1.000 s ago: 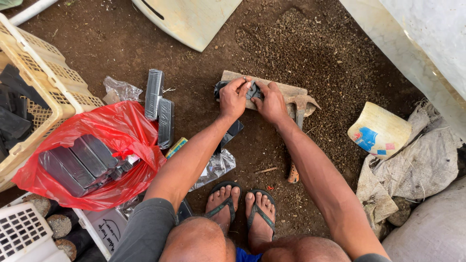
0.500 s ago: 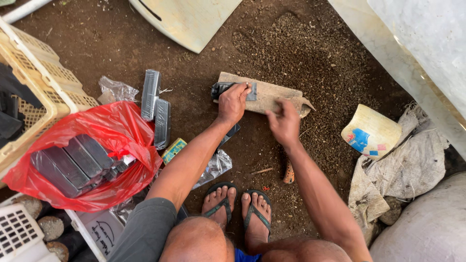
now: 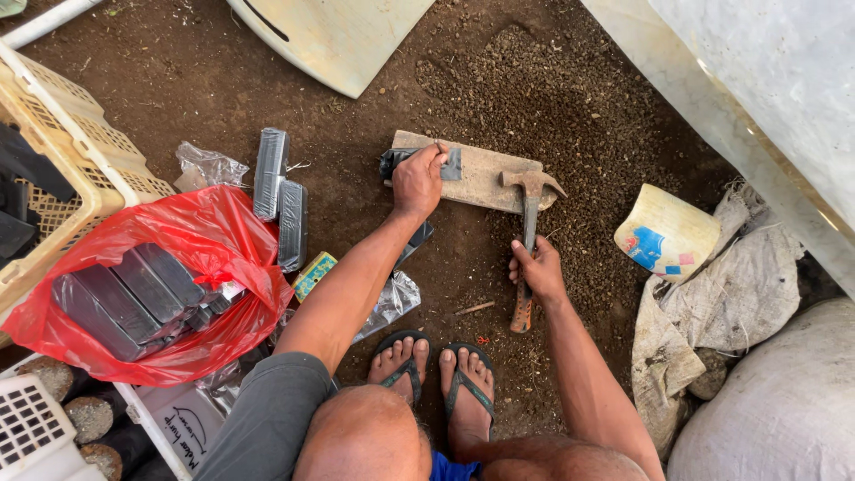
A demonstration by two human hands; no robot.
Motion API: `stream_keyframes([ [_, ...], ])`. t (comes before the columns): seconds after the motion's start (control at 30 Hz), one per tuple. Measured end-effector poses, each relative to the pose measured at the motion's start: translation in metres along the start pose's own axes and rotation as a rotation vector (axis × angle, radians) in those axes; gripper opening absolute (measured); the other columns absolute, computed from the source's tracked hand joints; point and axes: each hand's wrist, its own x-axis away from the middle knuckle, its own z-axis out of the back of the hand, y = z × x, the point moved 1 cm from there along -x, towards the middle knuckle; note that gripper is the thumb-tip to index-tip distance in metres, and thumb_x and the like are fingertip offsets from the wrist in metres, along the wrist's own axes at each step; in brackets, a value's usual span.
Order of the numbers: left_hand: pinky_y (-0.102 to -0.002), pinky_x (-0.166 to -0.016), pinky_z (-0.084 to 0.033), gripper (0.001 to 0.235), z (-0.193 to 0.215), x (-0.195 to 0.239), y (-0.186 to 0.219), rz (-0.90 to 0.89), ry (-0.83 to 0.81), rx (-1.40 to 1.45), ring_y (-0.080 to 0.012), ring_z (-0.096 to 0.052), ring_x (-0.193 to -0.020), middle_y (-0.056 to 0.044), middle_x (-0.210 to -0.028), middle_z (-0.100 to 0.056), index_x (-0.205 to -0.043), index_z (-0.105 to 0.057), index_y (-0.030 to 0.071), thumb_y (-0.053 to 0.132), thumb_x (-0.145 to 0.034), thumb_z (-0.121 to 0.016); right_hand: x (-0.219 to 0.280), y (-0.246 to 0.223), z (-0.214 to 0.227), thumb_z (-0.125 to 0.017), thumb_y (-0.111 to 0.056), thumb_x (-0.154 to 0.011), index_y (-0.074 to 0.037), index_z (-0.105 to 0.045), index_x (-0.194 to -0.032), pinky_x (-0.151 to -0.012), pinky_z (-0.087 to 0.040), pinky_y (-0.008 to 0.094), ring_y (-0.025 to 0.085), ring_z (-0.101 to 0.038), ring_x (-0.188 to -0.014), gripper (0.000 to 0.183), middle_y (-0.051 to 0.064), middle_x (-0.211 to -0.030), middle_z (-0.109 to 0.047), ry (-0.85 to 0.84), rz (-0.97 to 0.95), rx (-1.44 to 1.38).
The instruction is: The person repeatedly places small black rubber pieces on a wooden block and strikes them with a hammer. They handle the pieces one at a time, occasionally inspecting them before continuing to hammer.
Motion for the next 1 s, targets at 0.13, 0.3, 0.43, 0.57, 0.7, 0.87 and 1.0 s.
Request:
stream_keyframes([
  [0.13, -0.040, -0.070, -0.059, 0.016, -0.004, 0.001, -0.005, 0.049, -0.054, -0.023, -0.0306, -0.074, -0.084, -0.011, -0.099, -0.076, -0.109, -0.073, 0.008, 0.018, -0.099, -0.067, 0.013, -0.029, 0.000, -0.063, -0.017, -0.101, -0.007, -0.055, -0.101, -0.045, -0.051, 0.030, 0.014, -0.061, -0.051, 0.014, 0.003, -0.067, -0.062, -0.065, 0.000, -0.067],
  [0.3, -0.035, -0.076, -0.062, 0.022, -0.005, 0.001, -0.011, -0.104, -0.082, -0.101, -0.0266, -0.075, -0.087, -0.009, -0.107, -0.075, -0.120, -0.071, 0.007, 0.010, -0.100, -0.064, 0.045, -0.096, -0.018, -0.059, -0.015, -0.097, -0.009, -0.052, -0.107, -0.044, -0.057, 0.034, 0.017, -0.066, -0.052, 0.014, 0.005, -0.069, -0.065, -0.002, 0.101, 0.194],
  [0.43, -0.040, -0.077, -0.061, 0.029, -0.005, 0.005, -0.012, -0.174, -0.125, -0.204, -0.0303, -0.074, -0.087, -0.009, -0.107, -0.075, -0.122, -0.073, 0.010, 0.005, -0.095, -0.063, 0.068, -0.162, -0.038, -0.060, -0.021, -0.109, -0.004, -0.055, -0.110, -0.044, -0.045, 0.037, 0.023, -0.061, -0.056, 0.018, 0.010, -0.072, -0.061, 0.127, 0.450, 0.635],
  [0.57, -0.041, -0.077, -0.061, 0.028, -0.005, 0.003, -0.009, -0.168, -0.139, -0.204, -0.0317, -0.074, -0.088, -0.010, -0.108, -0.075, -0.122, -0.072, 0.009, 0.006, -0.097, -0.060, 0.099, -0.205, -0.051, -0.055, -0.017, -0.110, -0.001, -0.054, -0.115, -0.047, -0.047, 0.038, 0.022, -0.062, -0.057, 0.016, 0.013, -0.074, -0.063, 0.221, 0.947, 0.695],
  [0.7, -0.042, -0.078, -0.061, 0.028, -0.003, 0.005, -0.009, -0.208, -0.103, -0.196, -0.0322, -0.074, -0.090, -0.010, -0.109, -0.074, -0.120, -0.073, 0.010, 0.006, -0.097, -0.058, 0.096, -0.210, -0.068, -0.048, -0.020, -0.110, -0.004, -0.047, -0.099, -0.038, -0.046, 0.039, 0.020, -0.059, -0.045, 0.019, 0.011, -0.066, -0.061, 0.146, 0.535, 0.727],
  [0.87, -0.042, -0.075, -0.060, 0.019, -0.005, 0.002, -0.010, -0.205, -0.067, -0.139, -0.0317, -0.074, -0.086, -0.011, -0.106, -0.075, -0.110, -0.075, 0.009, 0.008, -0.098, -0.060, 0.074, -0.187, -0.066, -0.043, -0.027, -0.113, -0.005, -0.048, -0.097, -0.033, -0.043, 0.040, 0.021, -0.055, -0.041, 0.027, 0.011, -0.061, -0.061, 0.075, 0.417, 0.936],
  [1.0, -0.038, -0.066, -0.058, 0.015, -0.016, 0.002, -0.028, 0.287, -0.158, 0.022, -0.0228, -0.072, -0.075, -0.007, -0.097, -0.077, -0.110, -0.075, 0.013, 0.015, -0.101, -0.063, 0.066, -0.153, -0.052, -0.043, -0.030, -0.108, -0.007, -0.050, -0.108, -0.035, -0.044, 0.036, 0.016, -0.057, -0.041, 0.024, 0.006, -0.059, -0.060, 0.163, 0.460, 0.615],
])
